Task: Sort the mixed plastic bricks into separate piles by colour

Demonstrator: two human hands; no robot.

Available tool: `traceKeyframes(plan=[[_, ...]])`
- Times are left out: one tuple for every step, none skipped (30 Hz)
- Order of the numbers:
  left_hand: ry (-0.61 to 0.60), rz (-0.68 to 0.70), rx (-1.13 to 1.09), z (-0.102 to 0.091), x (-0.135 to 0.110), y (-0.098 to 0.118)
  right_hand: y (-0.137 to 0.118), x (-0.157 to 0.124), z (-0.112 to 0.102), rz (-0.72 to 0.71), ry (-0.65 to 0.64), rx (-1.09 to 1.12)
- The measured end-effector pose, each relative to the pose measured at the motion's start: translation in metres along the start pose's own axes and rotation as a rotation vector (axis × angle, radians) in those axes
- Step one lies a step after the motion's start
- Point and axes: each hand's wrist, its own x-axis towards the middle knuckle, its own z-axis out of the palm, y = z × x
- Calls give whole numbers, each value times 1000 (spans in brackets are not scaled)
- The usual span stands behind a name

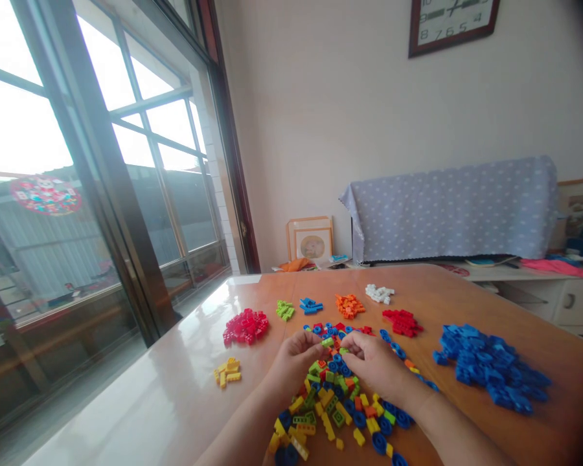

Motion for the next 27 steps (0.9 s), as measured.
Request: traceKeyframes(plan=[[53,7,42,-5,2,1,-1,0,-2,-16,36,-69],[110,17,87,-12,4,3,-2,-1,-4,-32,66,-128],[166,31,128,-18,6,4,-4,-1,-6,-48,90,-175],[213,46,158,-24,9,6,-7,-2,-9,-59,112,-211],[255,59,178,-30,11,8,-9,-2,-12,-64,133,-237],[294,65,190,-35,15,11,-12,-3,-14,-65,152,-257],[328,69,200,-40,19,13,-14,-3,-17,-65,170,-269],[359,71,214,-45,24,16,-16,-3,-19,-65,185,-275],[388,69,240,-48,30,19,-18,-3,-21,-66,197,-276],[413,67,278,-52,36,21,-19,-3,-22,-69,205,-272],[435,62,327,-56,43,22,-20,-3,-23,-73,211,-265],[465,45,386,-59,51,23,-20,-3,-24,-77,215,-257],[493,27,425,-62,58,22,-20,-3,-25,-79,219,-250],[516,11,456,-65,66,20,-20,-3,-26,-82,221,-243],[538,-3,483,-68,74,17,-19,-2,-26,-85,225,-237],[556,-16,507,-70,82,13,-19,-2,-26,-89,228,-230],[573,-27,533,-71,89,9,-19,-2,-27,-92,231,-222],[588,-41,560,-73,95,4,-19,-2,-27,-95,234,-215],[606,-54,588,-74,101,-1,-19,-2,-28,-96,237,-207],[623,-66,617,-75,106,-6,-19,-2,-29,-97,239,-201],[641,-76,645,-75,111,-11,-19,-2,-29,-98,242,-196],[659,-84,671,-76,115,-15,-19,-2,-30,-100,246,-191],[674,-91,695,-77,119,-19,-19,-2,-30,-103,250,-189],[687,-98,715,-78,123,-22,-19,-2,-31,-105,254,-187],[697,-106,732,-78,127,-25,-19,-1,-31,-105,259,-186],[705,-114,745,-79,130,-28,-19,-1,-31,-104,261,-184],[710,-122,756,-80,134,-30,-19,-1,-31,-102,263,-184]])
